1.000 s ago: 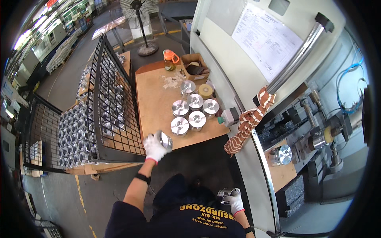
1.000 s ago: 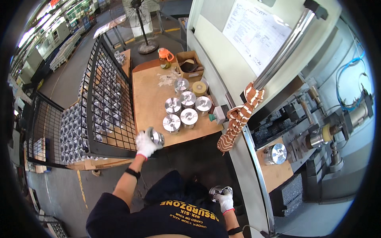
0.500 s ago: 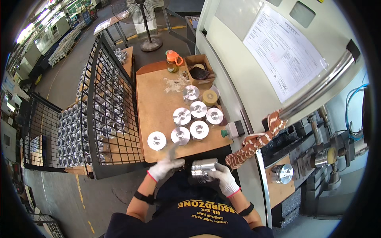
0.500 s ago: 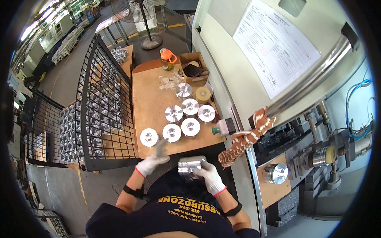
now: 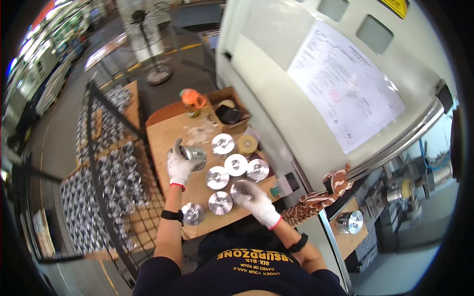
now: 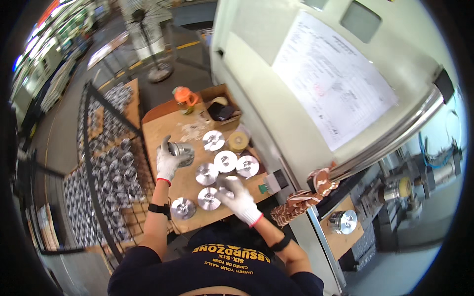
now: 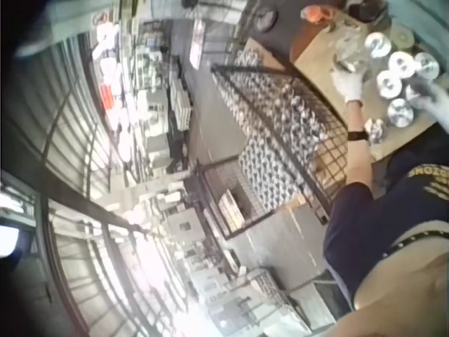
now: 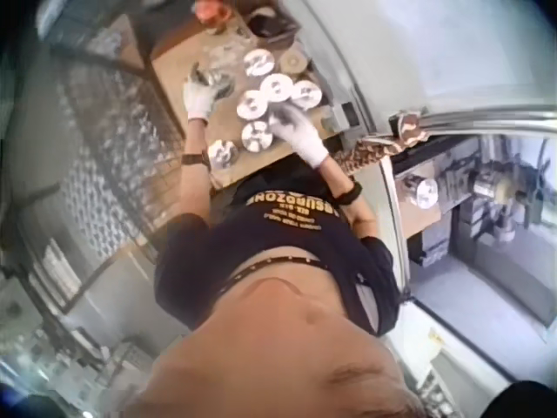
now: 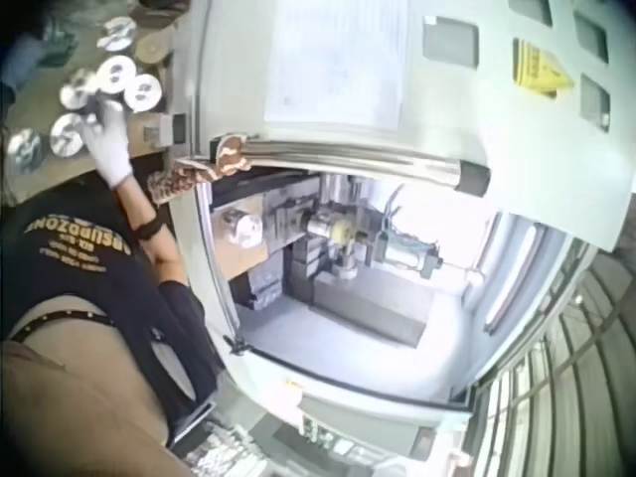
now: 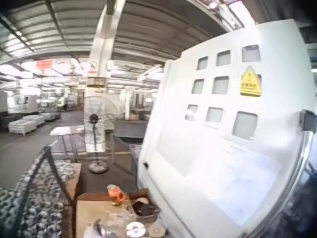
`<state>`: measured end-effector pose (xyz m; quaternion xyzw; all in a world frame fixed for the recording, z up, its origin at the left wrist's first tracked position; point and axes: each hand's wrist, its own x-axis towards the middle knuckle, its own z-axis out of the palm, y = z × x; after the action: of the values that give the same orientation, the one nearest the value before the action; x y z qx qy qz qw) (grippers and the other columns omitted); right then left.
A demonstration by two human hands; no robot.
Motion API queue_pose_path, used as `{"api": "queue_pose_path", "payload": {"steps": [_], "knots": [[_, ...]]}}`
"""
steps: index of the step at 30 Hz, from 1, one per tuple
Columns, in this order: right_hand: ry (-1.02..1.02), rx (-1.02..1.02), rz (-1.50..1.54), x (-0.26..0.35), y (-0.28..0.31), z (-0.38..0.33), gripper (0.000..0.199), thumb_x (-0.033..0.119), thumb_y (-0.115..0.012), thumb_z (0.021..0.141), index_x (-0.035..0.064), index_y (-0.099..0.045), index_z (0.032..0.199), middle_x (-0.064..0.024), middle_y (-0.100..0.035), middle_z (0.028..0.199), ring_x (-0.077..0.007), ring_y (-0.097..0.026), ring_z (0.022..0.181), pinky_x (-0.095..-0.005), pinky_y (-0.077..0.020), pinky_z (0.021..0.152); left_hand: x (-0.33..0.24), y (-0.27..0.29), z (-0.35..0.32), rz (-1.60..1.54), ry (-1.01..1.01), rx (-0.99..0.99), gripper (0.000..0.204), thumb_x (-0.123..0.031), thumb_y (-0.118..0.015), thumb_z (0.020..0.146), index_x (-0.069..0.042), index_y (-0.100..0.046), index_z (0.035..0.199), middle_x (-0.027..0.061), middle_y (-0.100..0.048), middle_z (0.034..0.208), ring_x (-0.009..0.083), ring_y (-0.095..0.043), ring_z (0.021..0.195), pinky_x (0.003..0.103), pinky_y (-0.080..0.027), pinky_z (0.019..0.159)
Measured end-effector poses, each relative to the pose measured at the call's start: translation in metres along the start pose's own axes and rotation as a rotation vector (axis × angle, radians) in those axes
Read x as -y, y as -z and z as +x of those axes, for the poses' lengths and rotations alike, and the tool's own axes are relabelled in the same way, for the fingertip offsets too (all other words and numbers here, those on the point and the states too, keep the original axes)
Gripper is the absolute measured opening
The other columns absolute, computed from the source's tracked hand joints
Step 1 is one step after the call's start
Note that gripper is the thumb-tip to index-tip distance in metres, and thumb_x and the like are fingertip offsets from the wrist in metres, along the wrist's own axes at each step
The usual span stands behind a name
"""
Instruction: Operate a vertical machining center to process engine pistons, including loading, unloading, inspection, and sorting.
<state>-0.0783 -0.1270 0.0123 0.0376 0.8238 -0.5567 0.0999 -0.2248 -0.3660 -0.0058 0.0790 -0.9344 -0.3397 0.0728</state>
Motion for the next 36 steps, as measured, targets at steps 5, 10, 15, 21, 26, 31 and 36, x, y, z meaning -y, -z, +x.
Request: {"api": "queue_pose_path", "payload": {"steps": [5, 10, 15, 21, 26, 31, 36], "knots": [[-0.256, -0.063, 0.378, -0.049, 0.025, -0.087, 0.046, 0.026, -0.065, 0.094, 0.0009, -0.059, 0.132, -0.0098, -0.067, 0.124, -0.018, -0.062, 0.114, -0.0321, -0.0467, 0.102, 0.032, -0.093, 0.058, 0.401, -0.061, 0.193, 0.09, -0.036, -0.083, 0.06, -0.023, -0.046, 0.142, 0.0152, -0.058, 0.122, 0.0332, -0.062, 0.108, 0.045, -0.053, 0.09], [-0.4, -0.33, 0.427, -0.068, 0.058, -0.163, 0.044, 0.025, -0.066, 0.093, 0.005, -0.061, 0.131, -0.0088, -0.069, 0.121, -0.0154, -0.064, 0.111, -0.0295, -0.0467, 0.101, 0.052, -0.131, 0.053, 0.64, -0.245, 0.207, 0.102, -0.038, -0.085, 0.06, -0.022, -0.038, 0.149, 0.0196, -0.049, 0.141, 0.0401, -0.056, 0.121, 0.047, -0.05, 0.098], [-0.387, -0.489, 0.19, -0.049, 0.135, -0.24, 0.042, 0.034, -0.066, 0.093, 0.0119, -0.065, 0.129, -0.0084, -0.07, 0.121, -0.02, -0.064, 0.113, -0.0334, -0.0458, 0.102, -0.018, -0.083, 0.022, 0.439, -0.262, 0.234, 0.09, -0.044, -0.083, 0.07, -0.012, -0.045, 0.146, 0.0209, -0.05, 0.141, 0.0395, -0.053, 0.125, 0.045, -0.045, 0.104], [-0.247, -1.51, -0.283, -0.081, 0.336, -0.293, 0.06, 0.037, -0.075, 0.081, -0.0031, -0.063, 0.123, -0.0205, -0.066, 0.12, -0.0303, -0.065, 0.108, -0.0368, -0.0499, 0.097, -0.05, -0.053, -0.055, -0.239, -0.284, 1.079, 0.051, -0.018, -0.066, 0.092, -0.002, -0.051, 0.138, 0.0153, -0.06, 0.129, 0.0249, -0.059, 0.116, 0.035, -0.048, 0.099], [-0.302, -1.537, -0.535, -0.112, 0.477, -0.273, 0.1, 0.046, -0.088, 0.062, -0.0014, -0.046, 0.14, -0.0244, -0.061, 0.127, -0.0371, -0.059, 0.119, -0.0409, -0.0484, 0.1, -0.204, -0.024, -0.194, -0.168, -0.66, 1.336, 0.052, -0.015, -0.072, 0.085, -0.001, -0.057, 0.132, 0.0147, -0.062, 0.126, 0.0254, -0.06, 0.117, 0.037, -0.046, 0.102], [-0.211, -1.421, -0.343, -0.122, 0.491, -0.261, 0.092, 0.039, -0.09, 0.061, -0.0002, -0.052, 0.134, -0.0213, -0.066, 0.117, -0.0363, -0.065, 0.108, -0.0403, -0.0519, 0.095, -0.304, -0.001, -0.279, -0.097, -0.769, 1.448, 0.054, -0.023, -0.078, 0.08, -0.003, -0.062, 0.128, 0.0156, -0.061, 0.128, 0.0291, -0.058, 0.121, 0.038, -0.043, 0.105], [-0.083, -1.482, -0.455, -0.139, 0.433, -0.321, 0.093, 0.04, -0.089, 0.06, -0.0001, -0.053, 0.135, -0.0215, -0.065, 0.12, -0.0354, -0.064, 0.112, -0.041, -0.0501, 0.098, -0.377, -0.036, -0.323, -0.231, -1.057, 1.557, 0.061, -0.033, -0.073, 0.086, -0.006, -0.054, 0.137, 0.015, -0.056, 0.135, 0.0297, -0.052, 0.129, 0.04, -0.041, 0.108]]}}
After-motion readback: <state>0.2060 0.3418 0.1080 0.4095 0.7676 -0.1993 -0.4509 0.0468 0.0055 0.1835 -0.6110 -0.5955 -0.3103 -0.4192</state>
